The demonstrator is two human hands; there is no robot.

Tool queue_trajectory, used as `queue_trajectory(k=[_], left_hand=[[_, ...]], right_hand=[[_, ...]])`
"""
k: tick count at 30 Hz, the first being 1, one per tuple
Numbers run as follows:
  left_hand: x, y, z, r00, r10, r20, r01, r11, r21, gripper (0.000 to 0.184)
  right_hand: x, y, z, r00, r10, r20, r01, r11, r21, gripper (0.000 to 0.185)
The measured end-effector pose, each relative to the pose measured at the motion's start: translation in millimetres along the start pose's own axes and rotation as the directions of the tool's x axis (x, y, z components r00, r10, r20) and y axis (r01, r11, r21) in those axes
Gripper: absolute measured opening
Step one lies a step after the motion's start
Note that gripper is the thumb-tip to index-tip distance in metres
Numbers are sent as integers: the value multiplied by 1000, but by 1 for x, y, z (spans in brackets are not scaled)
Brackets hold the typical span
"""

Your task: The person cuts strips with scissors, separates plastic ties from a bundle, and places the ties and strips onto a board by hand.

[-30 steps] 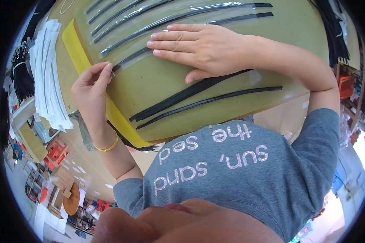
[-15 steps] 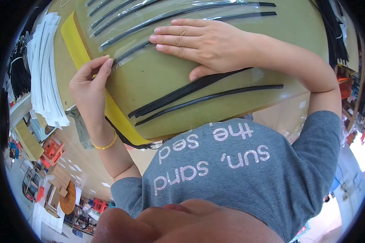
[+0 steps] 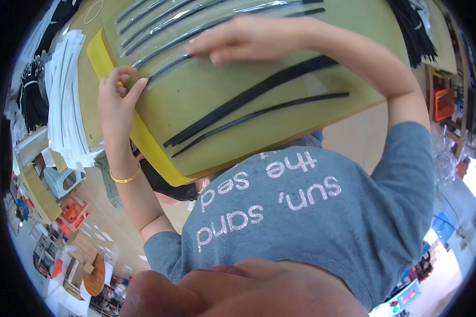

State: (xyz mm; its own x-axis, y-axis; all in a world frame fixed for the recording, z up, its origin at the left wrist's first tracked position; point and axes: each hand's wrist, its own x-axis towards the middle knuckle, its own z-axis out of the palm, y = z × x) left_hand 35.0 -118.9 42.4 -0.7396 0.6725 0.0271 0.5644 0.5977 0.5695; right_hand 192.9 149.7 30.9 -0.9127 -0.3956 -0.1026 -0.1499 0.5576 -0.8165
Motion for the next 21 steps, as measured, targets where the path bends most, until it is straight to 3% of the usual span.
queue_trajectory(k=[1,3,6,8,9,11,12,14,15,17,21], left_hand=[[1,-13,-3,992,122,14,-122,992,23,19],[9,-17,-4,958,286,12,-286,958,34,19],[13,3,6,933,354,62,-352,935,-38,18],[16,33,32,918,359,168,-341,931,-127,17],[14,27,29,928,333,166,-323,943,-84,17],[5,-2,6,943,284,175,-289,957,7,16],[-5,-13,-11,947,271,173,-294,948,122,22],[-15,-28,-24,958,260,121,-282,930,237,26],[-22,-34,-26,964,244,107,-265,920,289,28],[-18,-39,-19,968,239,75,-250,937,245,29],[5,-44,-7,944,320,-81,-285,915,286,28]], right_hand=[[-2,-9,-1,974,88,-207,-47,980,195,34],[-15,4,-3,906,13,-424,-68,991,-116,21],[-3,6,12,966,-23,-259,-143,785,-603,20],[-8,8,14,907,-206,-366,-100,741,-664,13],[-10,13,12,865,-299,-403,-78,713,-697,15],[-58,16,-2,878,-148,-455,-303,565,-768,14],[-80,9,-7,868,-49,-493,-385,560,-734,15],[-117,19,-10,793,-45,-607,-474,580,-662,21],[-123,23,-9,784,-72,-616,-443,630,-638,22],[-131,33,-11,761,-122,-637,-377,717,-587,25],[-127,53,-25,672,-104,-733,-442,737,-511,30]])
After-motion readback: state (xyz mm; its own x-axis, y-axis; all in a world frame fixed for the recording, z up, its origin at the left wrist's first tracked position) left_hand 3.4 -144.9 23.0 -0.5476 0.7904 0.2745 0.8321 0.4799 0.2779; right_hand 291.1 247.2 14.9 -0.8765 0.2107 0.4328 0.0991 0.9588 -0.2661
